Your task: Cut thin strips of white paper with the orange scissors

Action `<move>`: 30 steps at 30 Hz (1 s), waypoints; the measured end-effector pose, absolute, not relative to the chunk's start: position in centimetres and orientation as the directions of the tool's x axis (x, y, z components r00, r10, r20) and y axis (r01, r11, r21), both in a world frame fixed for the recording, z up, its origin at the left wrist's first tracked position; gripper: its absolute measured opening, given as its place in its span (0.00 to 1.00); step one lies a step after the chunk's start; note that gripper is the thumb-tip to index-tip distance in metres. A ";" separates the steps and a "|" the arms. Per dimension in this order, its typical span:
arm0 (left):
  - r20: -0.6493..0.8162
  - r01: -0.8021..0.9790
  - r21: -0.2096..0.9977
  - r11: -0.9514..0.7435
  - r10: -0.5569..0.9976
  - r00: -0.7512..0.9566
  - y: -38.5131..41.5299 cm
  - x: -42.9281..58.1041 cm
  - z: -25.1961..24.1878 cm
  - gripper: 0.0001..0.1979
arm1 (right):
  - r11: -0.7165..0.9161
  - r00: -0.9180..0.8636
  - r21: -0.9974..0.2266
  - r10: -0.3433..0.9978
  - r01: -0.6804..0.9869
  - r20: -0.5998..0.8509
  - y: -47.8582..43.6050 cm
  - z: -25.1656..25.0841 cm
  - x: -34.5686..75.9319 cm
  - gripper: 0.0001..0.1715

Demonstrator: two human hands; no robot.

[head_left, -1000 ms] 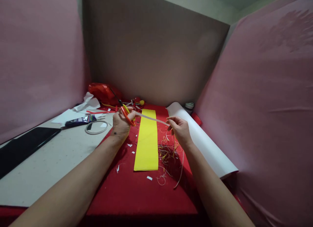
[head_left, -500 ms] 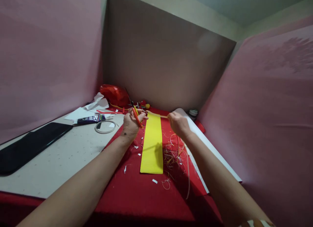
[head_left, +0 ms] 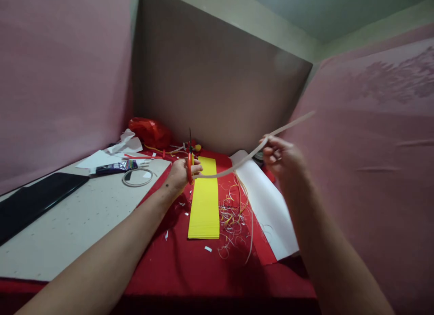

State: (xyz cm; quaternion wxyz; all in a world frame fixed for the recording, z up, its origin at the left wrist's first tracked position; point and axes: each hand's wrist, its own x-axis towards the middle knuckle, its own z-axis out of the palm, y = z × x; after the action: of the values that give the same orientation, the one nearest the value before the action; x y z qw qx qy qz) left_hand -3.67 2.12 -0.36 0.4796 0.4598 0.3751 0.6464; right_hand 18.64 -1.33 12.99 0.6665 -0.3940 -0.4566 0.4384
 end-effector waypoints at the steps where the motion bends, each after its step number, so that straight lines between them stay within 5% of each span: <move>1: 0.230 -0.254 0.935 -0.249 0.968 -0.100 2.1 -3.7 -0.4 0.15 | 0.202 0.169 -0.934 0.973 -0.296 0.157 -0.9 11.0 18.1 0.11; 6: 0.202 -0.180 0.963 -0.201 0.979 -0.013 1.9 -4.1 -0.3 0.14 | -0.073 0.090 -0.851 0.986 -0.520 -0.139 -0.2 1.7 15.5 0.10; 15: 0.092 0.127 0.987 -0.095 0.995 0.025 2.0 -4.2 -0.1 0.08 | 0.037 0.077 -0.835 0.997 -0.549 -0.007 -0.3 -2.8 14.9 0.06; 23: 0.149 0.107 0.979 -0.172 0.970 0.190 0.5 -3.3 0.2 0.09 | -0.014 0.115 -0.772 0.987 -0.636 -0.113 -0.1 -3.2 15.9 0.07; 30: 0.144 0.520 0.818 -0.246 0.963 0.230 0.1 -3.0 0.4 0.08 | 0.056 0.162 -0.728 0.984 -0.683 -0.076 0.2 -3.7 16.2 0.08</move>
State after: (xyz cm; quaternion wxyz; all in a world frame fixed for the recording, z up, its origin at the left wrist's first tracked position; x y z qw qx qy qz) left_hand -2.97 0.08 0.40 0.3266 0.7129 0.5198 0.3390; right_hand 16.17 0.16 -3.70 0.6890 -0.3261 -0.2308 0.6047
